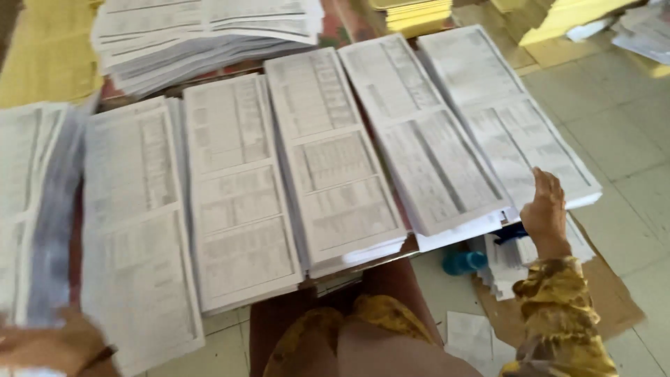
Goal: The person sits on the floor and sorts through a large stack of printed papers. They pick up sheets, unfold them, and place them into separate piles on the floor.
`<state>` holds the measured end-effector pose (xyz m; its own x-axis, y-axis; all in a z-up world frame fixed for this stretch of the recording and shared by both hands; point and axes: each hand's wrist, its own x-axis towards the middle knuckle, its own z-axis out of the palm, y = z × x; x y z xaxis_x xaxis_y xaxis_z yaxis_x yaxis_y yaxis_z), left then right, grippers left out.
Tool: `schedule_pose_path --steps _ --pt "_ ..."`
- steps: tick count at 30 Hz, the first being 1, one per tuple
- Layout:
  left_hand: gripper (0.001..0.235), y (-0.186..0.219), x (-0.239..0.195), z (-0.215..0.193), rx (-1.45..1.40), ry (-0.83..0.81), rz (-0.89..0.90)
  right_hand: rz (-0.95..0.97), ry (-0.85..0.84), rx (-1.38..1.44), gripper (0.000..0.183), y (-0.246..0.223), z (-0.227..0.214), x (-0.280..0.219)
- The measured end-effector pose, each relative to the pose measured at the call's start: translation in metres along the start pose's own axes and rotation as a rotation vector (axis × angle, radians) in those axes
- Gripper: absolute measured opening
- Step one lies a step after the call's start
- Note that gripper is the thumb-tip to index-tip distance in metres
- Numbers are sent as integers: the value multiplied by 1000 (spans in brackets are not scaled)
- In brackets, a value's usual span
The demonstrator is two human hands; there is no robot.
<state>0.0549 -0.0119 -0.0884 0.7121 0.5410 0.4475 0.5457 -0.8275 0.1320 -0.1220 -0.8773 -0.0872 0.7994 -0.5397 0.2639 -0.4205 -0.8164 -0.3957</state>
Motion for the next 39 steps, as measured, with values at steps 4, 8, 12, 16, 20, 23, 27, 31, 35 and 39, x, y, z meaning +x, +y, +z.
schedule_pose_path --steps 4,8,12,16,20,23,27,31,35,39 --pt "53 140 -59 9 -606 264 600 125 -232 -356 98 86 14 -27" --pt "44 287 -150 -52 -853 -318 835 -119 124 -74 30 127 -1 -33" --pt "40 376 -250 -82 -987 -485 1252 22 355 84 23 74 -50 -18" --pt "71 426 -333 -98 -790 -554 1444 -233 526 182 16 -13 -68 4" --pt "84 435 -409 -66 -715 -449 1505 -632 427 9 20 -38 -1 17" --pt "46 434 -423 -51 -968 -177 1358 -756 389 -90 21 -89 14 -22" --pt "13 431 -407 -47 -1024 -231 1300 -697 4 172 61 -106 42 -80" --pt "14 415 -377 -77 -1234 -444 1215 -817 242 -121 37 5 121 -52" --pt "71 367 -316 -83 -1310 -490 1150 -606 320 74 59 -90 8 -7" --pt "97 301 -261 -60 -917 -390 1118 -724 571 -83 47 -120 -22 33"
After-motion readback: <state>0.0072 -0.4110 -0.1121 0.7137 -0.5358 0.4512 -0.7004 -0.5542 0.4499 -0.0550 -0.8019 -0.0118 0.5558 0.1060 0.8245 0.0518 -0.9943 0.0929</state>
